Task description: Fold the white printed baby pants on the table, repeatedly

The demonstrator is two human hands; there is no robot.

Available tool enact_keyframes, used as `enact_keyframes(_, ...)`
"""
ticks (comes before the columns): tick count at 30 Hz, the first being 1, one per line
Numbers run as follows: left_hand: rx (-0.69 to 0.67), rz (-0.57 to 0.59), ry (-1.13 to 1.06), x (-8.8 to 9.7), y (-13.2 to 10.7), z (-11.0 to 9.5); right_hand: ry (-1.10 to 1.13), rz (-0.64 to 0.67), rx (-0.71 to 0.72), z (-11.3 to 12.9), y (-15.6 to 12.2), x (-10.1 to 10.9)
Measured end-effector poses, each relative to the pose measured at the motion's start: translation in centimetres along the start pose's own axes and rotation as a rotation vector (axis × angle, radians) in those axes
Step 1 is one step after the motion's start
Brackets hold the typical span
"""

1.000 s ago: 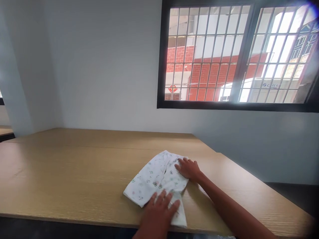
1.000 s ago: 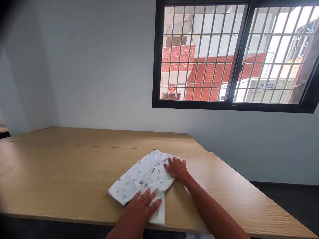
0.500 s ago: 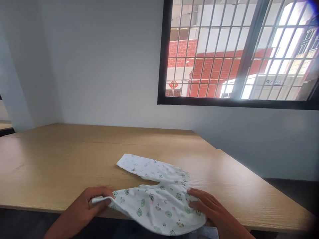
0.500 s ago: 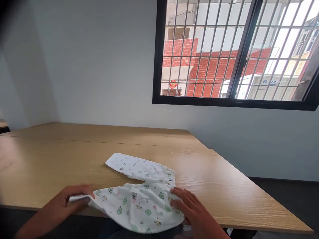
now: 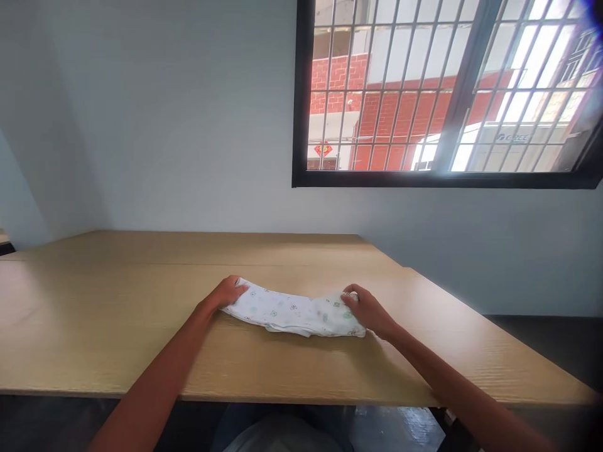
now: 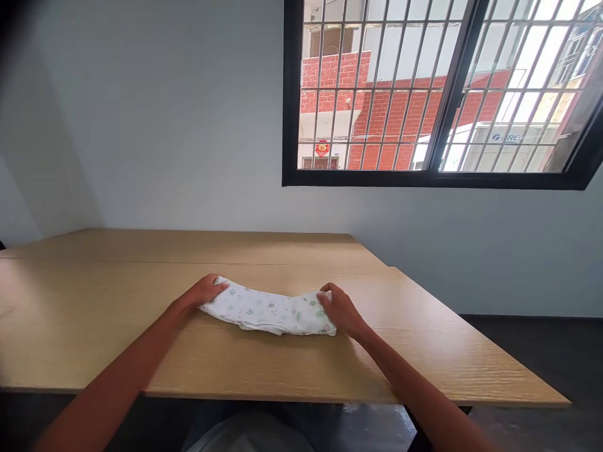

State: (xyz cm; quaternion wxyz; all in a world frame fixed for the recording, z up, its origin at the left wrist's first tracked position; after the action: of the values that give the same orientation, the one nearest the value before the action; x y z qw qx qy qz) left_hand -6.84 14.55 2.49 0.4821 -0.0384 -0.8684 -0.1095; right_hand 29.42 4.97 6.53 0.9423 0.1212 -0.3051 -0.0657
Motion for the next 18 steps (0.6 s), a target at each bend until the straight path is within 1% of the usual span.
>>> enact_keyframes(3,0.024,0.017,0.064,0.2,-0.5,1.7,-0.048,0.103,-0.061,-1.2,1.9,-0.7)
enact_keyframes(5,0.038,0.020,0.120,0.6,-1.0,2.4,-0.100,0.159,-0.064,-1.5,2.9,-1.1)
enact_keyframes(6,0.045,0.013,0.154,0.8,-1.2,2.7,-0.140,0.168,-0.050,-1.5,3.4,-1.3)
enact_keyframes(9,0.086,-0.051,0.273,1.9,-1.7,2.9,-0.254,0.112,0.007,-1.0,4.8,-1.8)
enact_keyframes(11,0.115,-0.118,0.338,2.7,-2.0,2.1,-0.279,0.057,0.045,-0.1,5.4,-2.5)
enact_keyframes(12,0.117,-0.155,0.371,3.0,-2.1,1.1,-0.286,0.034,0.071,0.7,5.5,-3.0)
enact_keyframes(13,0.101,-0.193,0.415,3.1,-2.3,-0.3,-0.289,0.018,0.106,1.7,5.6,-3.8)
enact_keyframes(14,0.060,-0.224,0.462,2.9,-2.4,-2.3,-0.279,0.018,0.149,2.9,5.5,-4.9)
enact_keyframes(15,-0.004,-0.234,0.504,2.4,-2.5,-4.6,-0.258,0.035,0.196,4.2,5.2,-6.3)
enact_keyframes(16,-0.092,-0.209,0.536,1.2,-2.5,-7.1,-0.227,0.068,0.242,5.5,4.9,-8.0)
enact_keyframes(17,-0.190,-0.139,0.540,-0.6,-2.6,-9.4,-0.188,0.117,0.282,6.7,4.4,-9.8)
enact_keyframes(18,-0.282,-0.035,0.526,-2.8,-2.7,-11.4,-0.145,0.177,0.310,7.7,4.0,-11.6)
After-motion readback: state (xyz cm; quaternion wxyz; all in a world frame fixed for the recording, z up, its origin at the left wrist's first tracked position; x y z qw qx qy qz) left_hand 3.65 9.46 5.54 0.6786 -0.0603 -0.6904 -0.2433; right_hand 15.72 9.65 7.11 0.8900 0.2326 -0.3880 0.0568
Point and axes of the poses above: each hand's wrist, its own y-axis towards the middle knuckle, its own x-axis out of the back of the hand, z = x × y, the point moved 10 cm from there along y, towards the middle knuckle, and after that the axes turned 13 degrees about y, right-handed, at the moved point
